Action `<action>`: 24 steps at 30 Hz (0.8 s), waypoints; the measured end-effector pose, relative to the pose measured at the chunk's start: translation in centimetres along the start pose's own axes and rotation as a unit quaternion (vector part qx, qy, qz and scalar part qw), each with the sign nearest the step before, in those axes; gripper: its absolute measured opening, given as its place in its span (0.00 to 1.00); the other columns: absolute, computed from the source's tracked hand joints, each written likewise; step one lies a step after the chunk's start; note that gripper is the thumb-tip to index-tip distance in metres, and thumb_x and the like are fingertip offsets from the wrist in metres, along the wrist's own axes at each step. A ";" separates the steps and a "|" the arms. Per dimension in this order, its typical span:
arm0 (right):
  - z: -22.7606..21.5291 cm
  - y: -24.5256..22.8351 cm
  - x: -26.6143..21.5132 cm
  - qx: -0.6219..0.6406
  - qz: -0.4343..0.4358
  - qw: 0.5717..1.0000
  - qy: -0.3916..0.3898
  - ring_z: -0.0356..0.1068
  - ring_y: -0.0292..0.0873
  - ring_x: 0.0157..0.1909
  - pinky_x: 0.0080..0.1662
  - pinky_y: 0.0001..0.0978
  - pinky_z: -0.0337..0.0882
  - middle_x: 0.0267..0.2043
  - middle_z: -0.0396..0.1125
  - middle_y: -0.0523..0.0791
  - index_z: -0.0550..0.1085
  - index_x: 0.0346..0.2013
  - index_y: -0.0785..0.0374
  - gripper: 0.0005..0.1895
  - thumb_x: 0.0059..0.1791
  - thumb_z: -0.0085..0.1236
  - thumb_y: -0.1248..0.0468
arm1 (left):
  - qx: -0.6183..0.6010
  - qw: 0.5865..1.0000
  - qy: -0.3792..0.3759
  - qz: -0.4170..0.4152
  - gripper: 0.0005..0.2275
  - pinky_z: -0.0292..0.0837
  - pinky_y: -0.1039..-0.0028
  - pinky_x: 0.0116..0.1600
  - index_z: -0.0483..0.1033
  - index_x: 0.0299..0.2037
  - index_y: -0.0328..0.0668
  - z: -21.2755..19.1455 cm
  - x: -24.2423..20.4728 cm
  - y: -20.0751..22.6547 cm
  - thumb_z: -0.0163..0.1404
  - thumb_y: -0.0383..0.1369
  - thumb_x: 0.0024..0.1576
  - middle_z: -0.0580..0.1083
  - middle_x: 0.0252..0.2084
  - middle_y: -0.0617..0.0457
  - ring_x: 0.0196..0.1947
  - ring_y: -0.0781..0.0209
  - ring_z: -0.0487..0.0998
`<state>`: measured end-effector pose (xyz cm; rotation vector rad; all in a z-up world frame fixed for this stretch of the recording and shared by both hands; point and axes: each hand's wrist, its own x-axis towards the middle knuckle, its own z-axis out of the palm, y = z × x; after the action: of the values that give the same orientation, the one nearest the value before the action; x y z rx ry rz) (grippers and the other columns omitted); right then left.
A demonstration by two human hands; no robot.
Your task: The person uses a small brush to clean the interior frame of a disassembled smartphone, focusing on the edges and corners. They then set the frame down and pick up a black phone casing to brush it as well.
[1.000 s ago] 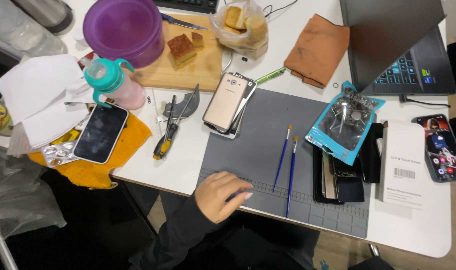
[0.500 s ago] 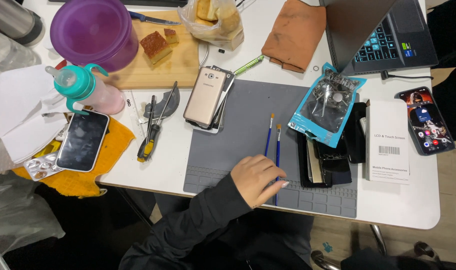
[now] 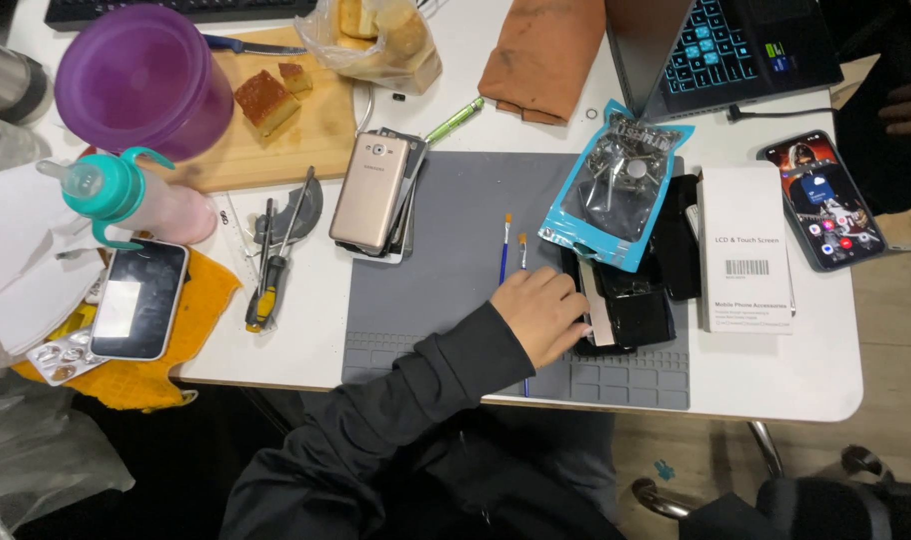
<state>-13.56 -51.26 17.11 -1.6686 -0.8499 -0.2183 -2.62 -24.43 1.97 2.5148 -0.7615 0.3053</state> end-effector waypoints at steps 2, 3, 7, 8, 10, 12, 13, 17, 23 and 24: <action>2.3 0.6 0.0 -0.018 0.013 1.000 0.005 0.72 0.59 0.70 0.72 0.51 0.75 0.66 0.65 0.53 0.70 0.61 0.57 0.25 0.53 0.63 0.53 | -0.017 1.000 -0.008 -0.003 0.10 0.72 0.63 0.47 0.79 0.44 0.46 -0.7 0.2 0.0 0.49 0.40 0.66 0.74 0.36 0.51 0.43 0.52 0.77; 3.4 0.9 0.0 -0.029 0.017 0.999 0.011 0.72 0.59 0.70 0.72 0.51 0.74 0.66 0.65 0.53 0.69 0.61 0.57 0.25 0.53 0.63 0.53 | -0.024 1.000 -0.012 -0.004 0.09 0.72 0.63 0.47 0.79 0.44 0.45 -1.0 0.6 -0.2 0.49 0.39 0.66 0.74 0.36 0.51 0.43 0.52 0.77; 7.5 3.7 0.4 -0.069 0.027 0.997 0.026 0.71 0.59 0.70 0.72 0.51 0.74 0.67 0.64 0.53 0.69 0.62 0.58 0.27 0.52 0.65 0.53 | -0.336 0.939 -0.008 -0.069 0.10 0.78 0.53 0.51 0.78 0.50 0.41 -5.2 1.8 2.8 0.47 0.36 0.68 0.78 0.42 0.40 0.48 0.37 0.80; 8.2 4.3 0.4 -0.077 0.029 0.996 0.030 0.71 0.59 0.70 0.72 0.51 0.73 0.67 0.64 0.53 0.69 0.63 0.58 0.28 0.52 0.65 0.53 | -0.485 0.860 0.023 -0.158 0.12 0.81 0.62 0.54 0.78 0.51 0.39 -5.3 2.0 3.6 0.47 0.38 0.68 0.78 0.42 0.45 0.47 0.50 0.80; 11.4 5.4 1.3 -0.084 0.037 0.995 0.035 0.71 0.59 0.71 0.73 0.51 0.73 0.67 0.63 0.53 0.69 0.63 0.58 0.28 0.52 0.66 0.53 | -0.617 0.746 0.047 -0.247 0.15 0.83 0.71 0.56 0.78 0.52 0.38 -6.0 1.6 4.7 0.46 0.41 0.68 0.78 0.42 0.50 0.47 0.62 0.80; 15.7 8.4 1.8 -0.054 0.083 0.991 0.093 0.67 0.50 0.60 0.63 0.41 0.69 0.56 0.64 0.52 0.66 0.53 0.63 0.34 0.43 0.77 0.53 | -0.624 0.693 0.064 -0.356 0.20 0.77 0.73 0.52 0.79 0.49 0.38 -7.2 1.4 5.0 0.41 0.46 0.67 0.79 0.41 0.50 0.40 0.61 0.79; 16.0 8.8 1.6 -0.058 0.083 0.990 0.097 0.67 0.50 0.60 0.63 0.41 0.69 0.56 0.64 0.52 0.66 0.53 0.63 0.34 0.43 0.77 0.53 | -0.625 0.693 0.061 -0.353 0.20 0.77 0.73 0.52 0.79 0.49 0.38 -7.1 1.1 4.6 0.41 0.46 0.67 0.79 0.41 0.50 0.40 0.61 0.79; 14.9 11.5 2.0 0.019 0.168 0.985 0.028 0.74 0.47 0.38 0.45 0.37 0.74 0.36 0.74 0.45 0.78 0.38 0.62 0.11 0.47 0.71 0.61 | -0.597 0.711 0.096 -0.359 0.16 0.78 0.72 0.50 0.80 0.47 0.38 -3.1 -1.8 1.8 0.43 0.42 0.68 0.80 0.39 0.46 0.39 0.61 0.81; 9.0 14.4 3.5 0.064 0.242 0.919 0.304 0.71 0.41 0.29 0.43 0.32 0.72 0.23 0.68 0.47 0.72 0.37 0.66 0.10 0.61 0.52 0.65 | -0.481 0.855 0.039 -0.188 0.11 0.77 0.66 0.55 0.81 0.55 0.39 2.6 -5.6 -1.5 0.50 0.31 0.67 0.81 0.45 0.42 0.44 0.53 0.83; 8.0 14.7 3.7 0.034 0.247 0.917 0.312 0.71 0.41 0.30 0.44 0.32 0.72 0.24 0.67 0.47 0.71 0.37 0.66 0.12 0.62 0.53 0.63 | -0.300 0.939 0.068 -0.157 0.11 0.74 0.63 0.59 0.80 0.56 0.42 -3.3 -4.6 2.2 0.47 0.31 0.69 0.81 0.47 0.45 0.46 0.49 0.82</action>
<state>-4.02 -43.07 5.50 -1.5531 0.0498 -0.3389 -7.89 -22.21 4.01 1.9641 -0.3188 0.1074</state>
